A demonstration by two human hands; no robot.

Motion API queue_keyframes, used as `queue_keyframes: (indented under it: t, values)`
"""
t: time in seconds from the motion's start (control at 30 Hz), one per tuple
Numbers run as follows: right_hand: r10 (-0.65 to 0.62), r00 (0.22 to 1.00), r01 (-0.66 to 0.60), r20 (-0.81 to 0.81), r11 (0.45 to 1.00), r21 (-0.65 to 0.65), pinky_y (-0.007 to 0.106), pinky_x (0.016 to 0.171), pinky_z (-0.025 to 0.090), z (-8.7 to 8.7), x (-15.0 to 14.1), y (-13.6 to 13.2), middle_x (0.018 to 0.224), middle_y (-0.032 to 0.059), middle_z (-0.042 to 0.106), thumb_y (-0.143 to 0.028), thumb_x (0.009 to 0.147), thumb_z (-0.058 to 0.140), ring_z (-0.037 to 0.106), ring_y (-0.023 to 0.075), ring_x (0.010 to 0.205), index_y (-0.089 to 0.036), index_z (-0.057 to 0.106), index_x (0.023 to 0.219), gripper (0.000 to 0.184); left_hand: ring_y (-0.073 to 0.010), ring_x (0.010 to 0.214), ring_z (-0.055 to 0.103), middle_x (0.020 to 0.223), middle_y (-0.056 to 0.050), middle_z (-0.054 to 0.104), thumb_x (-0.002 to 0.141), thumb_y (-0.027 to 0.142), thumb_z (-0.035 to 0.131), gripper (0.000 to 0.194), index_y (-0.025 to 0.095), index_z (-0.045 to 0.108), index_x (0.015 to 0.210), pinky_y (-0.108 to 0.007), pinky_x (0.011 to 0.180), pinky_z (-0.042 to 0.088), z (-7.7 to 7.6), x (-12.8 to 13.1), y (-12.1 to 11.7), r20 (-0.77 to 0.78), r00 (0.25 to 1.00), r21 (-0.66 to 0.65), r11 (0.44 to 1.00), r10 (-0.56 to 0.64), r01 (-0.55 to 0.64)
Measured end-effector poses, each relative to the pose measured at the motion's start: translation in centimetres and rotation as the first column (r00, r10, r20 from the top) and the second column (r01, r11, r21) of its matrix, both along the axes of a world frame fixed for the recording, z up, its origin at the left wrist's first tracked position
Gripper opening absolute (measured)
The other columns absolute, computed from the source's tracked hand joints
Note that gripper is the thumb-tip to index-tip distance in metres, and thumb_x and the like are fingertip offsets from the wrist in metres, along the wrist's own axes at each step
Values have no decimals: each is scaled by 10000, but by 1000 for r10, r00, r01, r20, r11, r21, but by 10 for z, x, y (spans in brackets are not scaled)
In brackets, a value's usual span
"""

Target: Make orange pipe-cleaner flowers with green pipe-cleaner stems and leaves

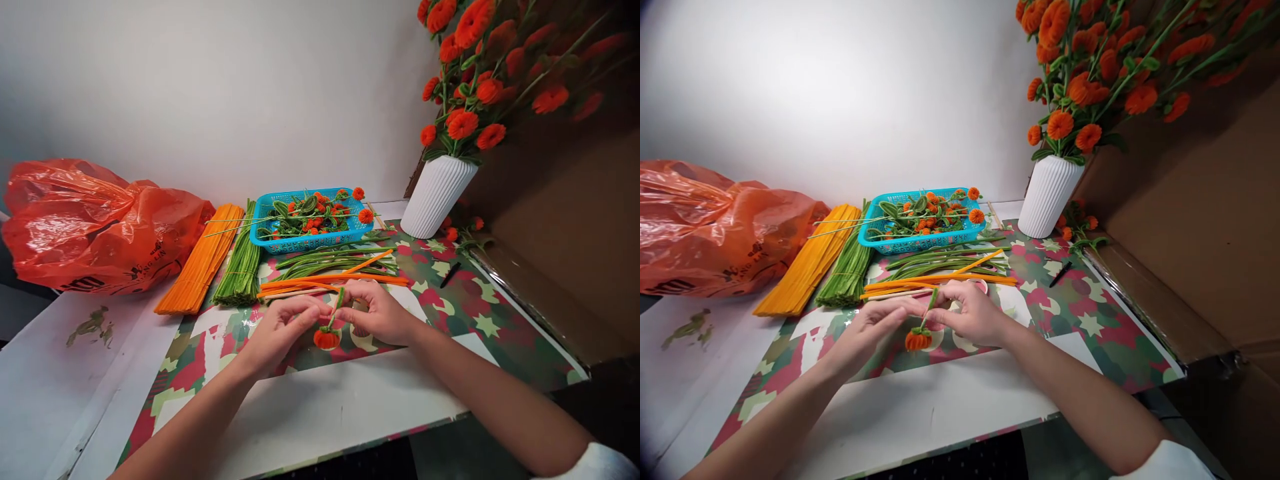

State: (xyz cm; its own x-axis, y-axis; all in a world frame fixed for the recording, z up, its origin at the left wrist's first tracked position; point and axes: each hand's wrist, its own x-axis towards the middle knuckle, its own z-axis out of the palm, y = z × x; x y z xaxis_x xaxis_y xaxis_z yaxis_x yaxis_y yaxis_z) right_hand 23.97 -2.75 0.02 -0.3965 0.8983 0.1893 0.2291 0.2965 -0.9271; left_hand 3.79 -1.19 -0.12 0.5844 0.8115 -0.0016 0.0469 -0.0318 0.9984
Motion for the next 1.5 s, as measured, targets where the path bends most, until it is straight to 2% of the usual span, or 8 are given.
queue_keyframes:
  t: [0.27, 0.47, 0.67, 0.87, 1.03, 1.17, 1.37, 1.5]
  values:
    - [-123, 989, 120, 79, 992, 41, 239, 681, 429, -1, -4, 1, 711, -14, 614, -156, 783, 652, 559, 118, 694, -164, 638, 660, 124, -215, 900, 628, 877, -67, 715, 794, 322, 666, 159, 175, 704, 747, -336, 859, 456, 2, 9, -8, -146, 974, 327, 938, 175, -119]
    - [-7, 1000, 5, 29, 999, 47, 261, 714, 422, 2, -3, 0, 688, -1, 629, -216, 821, 651, 552, 136, 726, -165, 680, 722, 115, -167, 759, 592, 766, -51, 673, 773, 359, 695, 224, 152, 697, 688, -286, 738, 447, 0, 7, -5, -45, 998, -56, 998, -45, 43]
    - [227, 972, -213, -60, 960, 183, 316, 787, 409, 7, 1, -5, 724, 28, 661, -391, 880, 591, 545, 140, 705, -166, 677, 791, 257, -219, 803, 638, 730, -75, 679, 662, 461, 773, 336, 131, 717, 691, -357, 830, 453, -10, 4, -7, 264, 914, -481, 780, -307, 400]
    - [23, 997, -38, 70, 976, 215, 296, 717, 375, 6, 0, -3, 640, 5, 633, -328, 858, 625, 531, 146, 690, -179, 659, 702, 218, -174, 743, 578, 743, -57, 657, 738, 472, 699, 342, 143, 698, 645, -281, 710, 440, 1, 7, -4, 51, 995, -141, 986, -80, 87]
    - [-132, 977, 93, 165, 969, 227, 302, 716, 356, 1, -2, -2, 633, -9, 619, -209, 805, 671, 531, 145, 687, -184, 639, 643, 167, -148, 653, 536, 658, -37, 637, 770, 369, 687, 282, 142, 652, 605, -276, 666, 416, 7, 12, -8, -140, 990, 66, 998, 7, 2]
    - [-46, 996, 31, 75, 982, 187, 300, 723, 380, 2, -1, -1, 660, 3, 629, -270, 820, 667, 534, 149, 713, -182, 629, 660, 186, -152, 680, 559, 676, -45, 645, 768, 375, 692, 283, 139, 667, 615, -272, 652, 417, 0, 10, -9, -5, 996, -155, 984, -88, 86]
    - [177, 953, -175, -245, 984, 32, 292, 688, 423, -1, -3, -5, 658, 2, 577, -410, 848, 625, 525, 123, 638, -161, 623, 717, 281, -231, 806, 640, 656, -60, 664, 600, 459, 806, 333, 151, 682, 595, -345, 791, 455, -9, 13, -16, 335, 922, -467, 816, -194, 341]
    - [127, 912, -171, -390, 982, -80, 264, 582, 436, -11, -8, -5, 686, -4, 556, -448, 834, 632, 530, 102, 560, -160, 604, 762, 298, -176, 780, 607, 702, -41, 648, 615, 429, 808, 307, 156, 670, 597, -286, 753, 448, -12, 18, -18, 381, 924, -447, 867, -37, 219]
